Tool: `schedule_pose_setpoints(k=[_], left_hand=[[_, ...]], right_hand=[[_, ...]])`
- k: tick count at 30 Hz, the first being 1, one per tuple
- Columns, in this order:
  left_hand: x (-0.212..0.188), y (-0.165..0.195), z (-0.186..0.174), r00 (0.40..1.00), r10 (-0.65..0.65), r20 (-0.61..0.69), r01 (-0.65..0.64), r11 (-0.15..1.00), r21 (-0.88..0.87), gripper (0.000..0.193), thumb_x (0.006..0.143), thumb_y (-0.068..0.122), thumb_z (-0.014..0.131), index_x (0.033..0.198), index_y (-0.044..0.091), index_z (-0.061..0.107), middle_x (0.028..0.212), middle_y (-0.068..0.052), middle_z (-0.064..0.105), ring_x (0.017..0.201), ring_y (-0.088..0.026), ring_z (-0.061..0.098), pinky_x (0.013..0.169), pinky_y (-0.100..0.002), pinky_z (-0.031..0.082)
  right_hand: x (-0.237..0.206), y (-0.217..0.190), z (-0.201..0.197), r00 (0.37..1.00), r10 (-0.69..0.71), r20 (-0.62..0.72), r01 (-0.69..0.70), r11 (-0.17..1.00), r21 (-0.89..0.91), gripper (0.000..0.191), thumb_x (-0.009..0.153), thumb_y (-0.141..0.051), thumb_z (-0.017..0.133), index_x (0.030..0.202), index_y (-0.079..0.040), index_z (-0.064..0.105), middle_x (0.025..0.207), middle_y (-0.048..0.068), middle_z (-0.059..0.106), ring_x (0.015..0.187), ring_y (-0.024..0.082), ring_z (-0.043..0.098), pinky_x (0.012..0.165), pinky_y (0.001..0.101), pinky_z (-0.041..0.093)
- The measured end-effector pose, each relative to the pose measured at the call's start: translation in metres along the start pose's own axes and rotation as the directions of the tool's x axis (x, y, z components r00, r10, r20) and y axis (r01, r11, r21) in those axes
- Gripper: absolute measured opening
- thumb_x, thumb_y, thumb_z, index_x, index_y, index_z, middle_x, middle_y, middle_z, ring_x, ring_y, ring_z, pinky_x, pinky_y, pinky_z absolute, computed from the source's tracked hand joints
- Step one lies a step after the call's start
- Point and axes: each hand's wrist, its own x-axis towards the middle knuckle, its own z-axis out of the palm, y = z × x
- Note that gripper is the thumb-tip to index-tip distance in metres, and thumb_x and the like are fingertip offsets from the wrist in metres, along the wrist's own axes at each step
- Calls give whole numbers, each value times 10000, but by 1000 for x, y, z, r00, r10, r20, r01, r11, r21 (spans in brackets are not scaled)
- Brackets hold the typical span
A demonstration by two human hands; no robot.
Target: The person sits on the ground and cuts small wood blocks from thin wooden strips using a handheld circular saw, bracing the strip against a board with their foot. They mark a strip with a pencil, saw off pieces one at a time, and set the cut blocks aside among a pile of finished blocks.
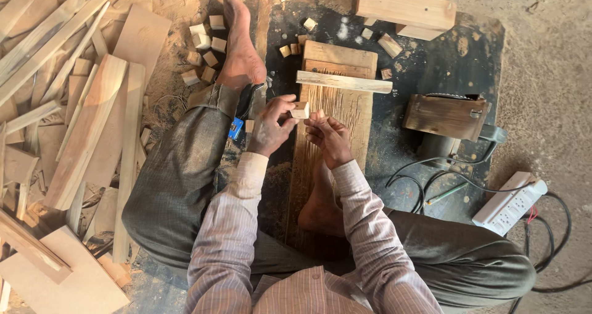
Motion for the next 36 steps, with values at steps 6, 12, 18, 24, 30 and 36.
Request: schedule_pose_setpoints(k=[6, 12, 18, 24, 30, 36], left_hand=[[-2, 45, -2, 987, 148, 56, -156, 963, 218, 291, 816, -55, 756, 1012, 23, 555, 1209, -116, 708, 1056, -333, 724, 869, -406, 593], [-3, 56, 6, 994, 109, 17, -111, 988, 112, 310, 847, -6, 786, 1034, 18, 539, 1218, -127, 707, 1098, -323, 728, 880, -392, 599], [-2, 61, 3, 996, 88, 11, -88, 988, 125, 332, 821, -11, 784, 1070, 13, 565, 1170, -131, 707, 1057, -327, 733, 854, -384, 593], [-3, 58, 13, 994, 100, 31, -101, 994, 46, 293, 871, 25, 790, 1055, -1, 563, 1122, -147, 705, 1025, -296, 744, 826, -372, 613], [-3, 50, 13, 997, 0, 79, 11, 990, -142, 286, 883, 99, 813, 1034, 1, 591, 1041, -123, 722, 933, -198, 776, 780, -318, 662], [-4, 45, 8, 992, 36, 125, -25, 996, -84, 237, 893, 84, 790, 1003, 3, 596, 1044, -118, 720, 924, -190, 782, 759, -295, 684]], right_hand=[[-7, 0, -4, 999, -16, 42, 12, 997, 78, 125, 1039, -149, 654, 1071, -50, 724, 884, 68, 722, 763, 144, 693, 716, 302, 606], [-14, 1, 4, 984, -179, 4, 175, 967, 184, 177, 1073, -189, 606, 1071, -35, 693, 880, 45, 697, 757, 129, 658, 701, 288, 581], [-18, -3, 13, 990, -131, -48, 139, 958, 250, 227, 1074, -273, 558, 1025, -82, 672, 872, 14, 670, 755, 123, 668, 678, 318, 605], [-17, -7, 6, 983, -182, 10, 170, 936, 308, 133, 1077, -147, 597, 1071, -57, 694, 942, 40, 701, 791, 117, 649, 713, 293, 582], [-25, -6, 8, 888, -459, 18, 456, 876, -158, 187, 1063, -202, 616, 1103, -55, 724, 893, 52, 729, 757, 123, 692, 713, 309, 642], [-31, -19, -5, 909, -407, 91, 411, 835, -366, 242, 1010, -147, 665, 1188, 7, 720, 965, 96, 768, 794, 141, 738, 712, 307, 659]])
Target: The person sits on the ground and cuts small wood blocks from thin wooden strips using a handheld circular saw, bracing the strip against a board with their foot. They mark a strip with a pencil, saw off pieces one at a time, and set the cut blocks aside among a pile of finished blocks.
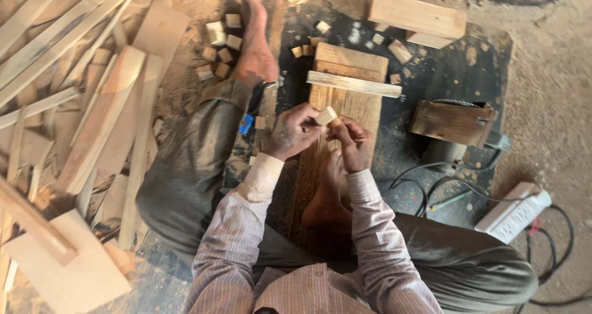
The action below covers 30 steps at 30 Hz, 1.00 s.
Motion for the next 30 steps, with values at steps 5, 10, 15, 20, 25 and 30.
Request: schedule_pose_setpoints(k=[5, 10, 15, 20, 25, 30], left_hand=[[-2, 13, 5, 998, 58, 14, -57, 994, -96, 241, 866, 49, 787, 984, 8, 581, 982, -125, 696, 906, -192, 760, 764, -301, 660], [0, 38, -9, 1000, -12, -13, 13, 998, 66, 275, 805, 31, 794, 950, 19, 561, 909, -141, 686, 821, -236, 743, 715, -360, 615], [27, 61, -81, 993, -9, -114, 53, 920, 388, 262, 876, 88, 769, 1036, 41, 568, 955, -171, 727, 885, -332, 736, 735, -427, 606], [55, 49, -216, 983, 136, -123, 28, 552, 833, 422, 848, 77, 758, 1218, -44, 595, 1020, -216, 676, 849, -358, 684, 730, -476, 595], [13, -48, -266, 981, 157, -113, 55, 334, 941, 385, 790, 26, 645, 1158, -71, 592, 888, -226, 644, 807, -370, 651, 721, -508, 563], [-29, -131, -239, 932, -195, -306, 363, 512, 778, 187, 936, 93, 571, 1109, 34, 613, 1018, -276, 671, 938, -457, 667, 857, -563, 549]], right_hand=[[-5, -1, -2, 990, -137, -24, 136, 990, -35, 198, 1065, -97, 641, 1161, 49, 736, 898, 107, 734, 748, 135, 687, 699, 281, 607], [-16, -10, 13, 998, -42, -35, 47, 986, 159, 224, 1076, -142, 608, 1147, 41, 717, 928, 79, 733, 779, 117, 695, 700, 276, 616], [-6, -12, 5, 993, -57, -107, 55, 998, -28, 274, 1061, -205, 627, 1195, 17, 717, 889, 84, 738, 700, 116, 678, 632, 256, 590], [-3, 14, -22, 984, -31, -175, 23, 999, -43, 280, 1064, -220, 661, 1158, 37, 718, 894, 97, 731, 697, 107, 661, 624, 243, 572], [-8, 46, -32, 984, 3, -179, -18, 996, -84, 279, 1056, -222, 669, 1146, 39, 711, 886, 95, 732, 687, 104, 662, 617, 237, 572], [-13, 63, -35, 983, 44, -177, -73, 985, -156, 283, 1044, -212, 688, 1142, 52, 711, 875, 96, 735, 681, 102, 654, 612, 236, 562]])
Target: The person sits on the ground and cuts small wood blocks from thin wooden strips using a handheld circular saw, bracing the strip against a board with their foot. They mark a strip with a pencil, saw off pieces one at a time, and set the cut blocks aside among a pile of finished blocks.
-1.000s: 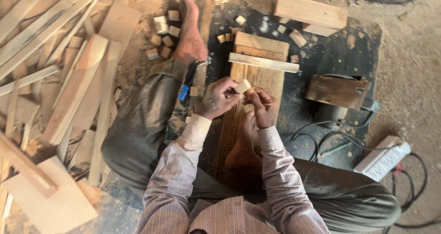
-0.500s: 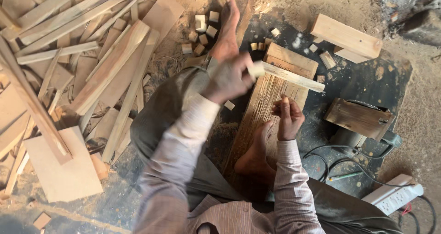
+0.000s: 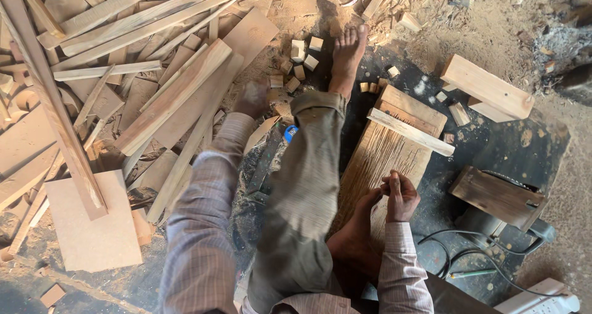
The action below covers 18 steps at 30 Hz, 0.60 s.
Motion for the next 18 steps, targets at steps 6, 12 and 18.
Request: schedule_pose_setpoints(k=[6, 12, 18], left_hand=[[15, 8, 2, 953, -212, 216, 204, 977, 60, 492, 694, 108, 706, 1163, 19, 587, 1206, -260, 594, 1128, -473, 590, 887, -546, 537], [50, 34, -1, 986, -146, 77, 141, 987, 74, 459, 790, 156, 674, 1245, 107, 628, 1292, -179, 584, 1226, -381, 525, 1001, -524, 460], [81, 59, 23, 966, 251, -63, -235, 953, 192, 223, 938, 175, 609, 1101, 231, 751, 1183, -66, 635, 1225, -271, 542, 1016, -479, 420]], right_hand=[[-3, 13, -6, 1000, -1, 11, 1, 999, -41, 289, 1029, -221, 674, 1157, 36, 709, 913, 80, 746, 714, 83, 674, 625, 239, 581], [-3, 18, -3, 999, 2, -32, -4, 998, -61, 282, 1038, -216, 682, 1170, 31, 715, 916, 75, 738, 716, 74, 647, 629, 219, 550], [-5, 14, 0, 999, 24, -45, -25, 999, -34, 279, 1022, -208, 680, 1177, 22, 713, 915, 67, 743, 707, 72, 642, 619, 222, 554]])
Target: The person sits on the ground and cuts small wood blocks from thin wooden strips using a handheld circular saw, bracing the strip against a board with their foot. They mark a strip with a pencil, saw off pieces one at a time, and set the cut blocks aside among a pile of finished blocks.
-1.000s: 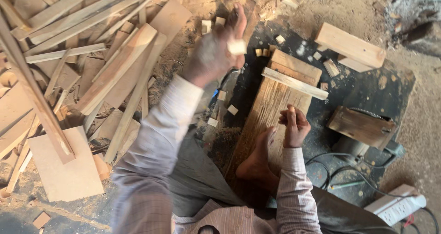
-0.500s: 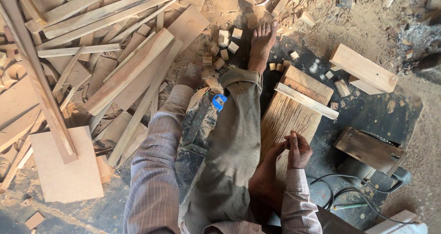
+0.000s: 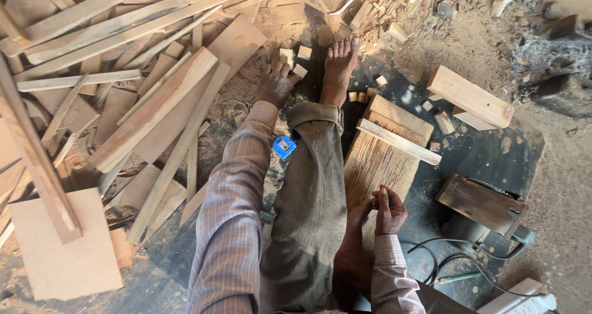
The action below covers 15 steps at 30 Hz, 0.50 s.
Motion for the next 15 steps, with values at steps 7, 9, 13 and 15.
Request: schedule_pose_setpoints(k=[7, 9, 13, 15], left_hand=[[13, -8, 3, 999, 42, 26, -41, 998, -50, 139, 943, 129, 638, 1053, 143, 721, 1132, -67, 689, 1183, -257, 619, 1004, -463, 483], [11, -14, -14, 992, -77, 100, 111, 909, -403, 291, 941, 13, 605, 1187, 133, 703, 1133, -76, 707, 1042, -267, 680, 989, -466, 537], [-4, 3, -72, 998, -6, -61, -35, 755, -655, 329, 890, 86, 725, 1210, 72, 654, 1112, -115, 705, 960, -265, 718, 873, -424, 588], [-9, 25, -108, 1000, 19, -11, -21, 780, -625, 301, 893, 146, 800, 1160, 93, 673, 1064, -105, 704, 917, -240, 715, 827, -399, 592]], right_hand=[[1, 6, -7, 1000, 8, 16, -7, 1000, -12, 294, 1020, -205, 679, 1178, 39, 718, 907, 67, 740, 721, 78, 655, 627, 231, 571], [2, 7, -8, 1000, 11, 29, -11, 1000, 13, 298, 1024, -210, 676, 1184, 39, 716, 908, 66, 740, 724, 78, 656, 635, 229, 565], [-1, -9, -2, 999, 6, 38, -7, 1000, 19, 296, 1030, -216, 675, 1183, 34, 718, 900, 74, 744, 712, 92, 655, 633, 229, 550], [-6, -31, 5, 999, -7, 48, 6, 1000, 30, 295, 1033, -215, 674, 1184, 35, 718, 896, 79, 747, 715, 100, 660, 644, 225, 549]])
